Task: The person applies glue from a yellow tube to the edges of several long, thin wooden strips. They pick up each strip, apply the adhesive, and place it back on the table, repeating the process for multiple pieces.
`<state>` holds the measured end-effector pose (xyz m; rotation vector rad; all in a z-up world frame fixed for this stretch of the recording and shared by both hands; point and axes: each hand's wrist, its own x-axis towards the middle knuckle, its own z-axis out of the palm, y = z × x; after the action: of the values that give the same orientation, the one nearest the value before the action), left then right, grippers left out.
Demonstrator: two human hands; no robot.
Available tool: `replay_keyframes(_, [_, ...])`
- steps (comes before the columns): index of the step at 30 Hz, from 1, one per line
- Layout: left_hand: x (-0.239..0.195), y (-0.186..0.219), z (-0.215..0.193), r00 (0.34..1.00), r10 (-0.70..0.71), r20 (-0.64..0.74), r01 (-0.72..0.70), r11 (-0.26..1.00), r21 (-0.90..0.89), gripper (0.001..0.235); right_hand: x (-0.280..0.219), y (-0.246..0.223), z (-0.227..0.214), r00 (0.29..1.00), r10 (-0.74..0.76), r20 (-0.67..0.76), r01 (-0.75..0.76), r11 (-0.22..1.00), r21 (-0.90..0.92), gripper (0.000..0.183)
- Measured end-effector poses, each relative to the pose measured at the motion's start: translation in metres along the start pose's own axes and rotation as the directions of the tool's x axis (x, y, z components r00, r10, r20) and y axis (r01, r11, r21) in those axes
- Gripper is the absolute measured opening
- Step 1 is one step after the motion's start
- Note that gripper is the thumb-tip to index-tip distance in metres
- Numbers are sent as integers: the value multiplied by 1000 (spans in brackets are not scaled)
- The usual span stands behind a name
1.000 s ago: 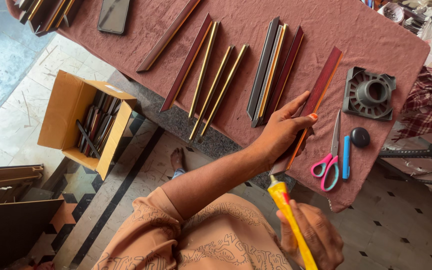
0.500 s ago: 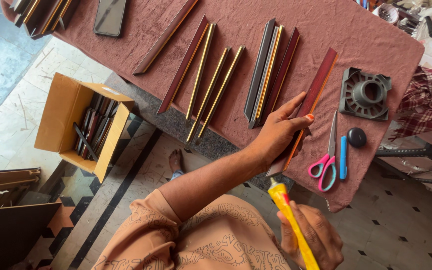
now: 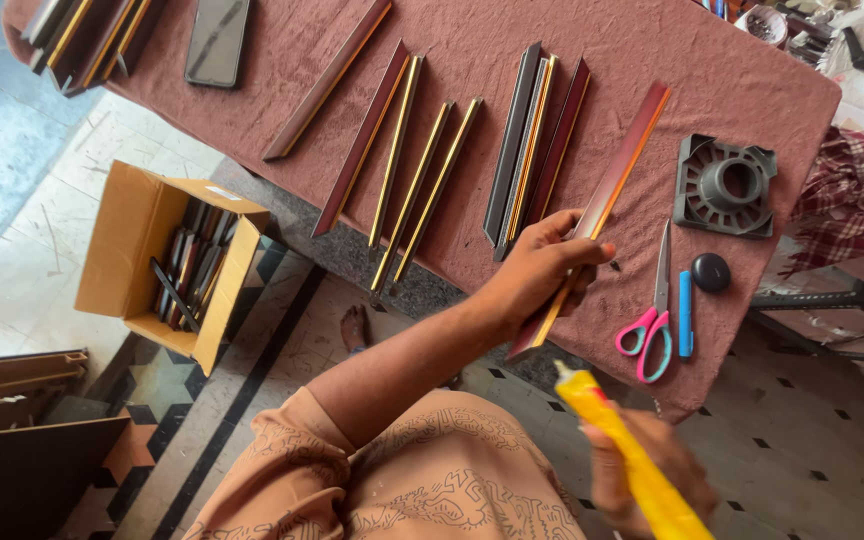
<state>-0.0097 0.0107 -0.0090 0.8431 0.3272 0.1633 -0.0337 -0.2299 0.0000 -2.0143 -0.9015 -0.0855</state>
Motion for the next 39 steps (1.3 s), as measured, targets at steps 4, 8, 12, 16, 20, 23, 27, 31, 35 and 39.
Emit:
replay_keyframes(4, [-16, 7, -29, 982, 40, 184, -56, 995, 81, 41, -17, 44, 7, 946, 300, -123, -176, 793, 583, 36])
replay_keyframes(8, [-42, 19, -42, 1000, 21, 23, -30, 873, 487, 34, -35, 86, 14, 876, 447, -180, -79, 503, 861, 24])
replay_keyframes(12, [-69, 35, -38, 865, 454, 212, -441, 489, 752, 42, -42, 107, 12, 853, 511, -109, -82, 338, 938, 24])
replay_keyframes(16, [-81, 48, -40, 804, 446, 392, -485, 113, 867, 63, -39, 112, 8, 878, 459, -136, -49, 369, 928, 26])
replay_keyframes(20, [-83, 48, -42, 730, 454, 511, -495, -165, 853, 59, -33, 107, -1, 907, 360, -219, 34, 456, 889, 24])
replay_keyframes(23, [-85, 46, -44, 729, 413, 546, -487, -247, 838, 63, -26, 84, -10, 949, 242, -200, 28, 571, 820, 31])
replay_keyframes(27, [-82, 41, -47, 839, 282, 465, -404, -250, 880, 71, -10, 27, -21, 967, 181, -177, -83, 886, 456, 30])
replay_keyframes(31, [-78, 39, -53, 801, 348, 487, -388, -318, 865, 76, 29, -4, -34, 765, -642, -50, 635, 764, -112, 8])
replay_keyframes(35, [-81, 39, -55, 799, 367, 477, -334, -388, 859, 69, 26, -21, -17, 935, -256, -246, 285, 954, 90, 16])
replay_keyframes(39, [-83, 42, -52, 747, 416, 518, -343, -427, 837, 69, 16, -18, -5, 927, -250, -279, 284, 955, 88, 20])
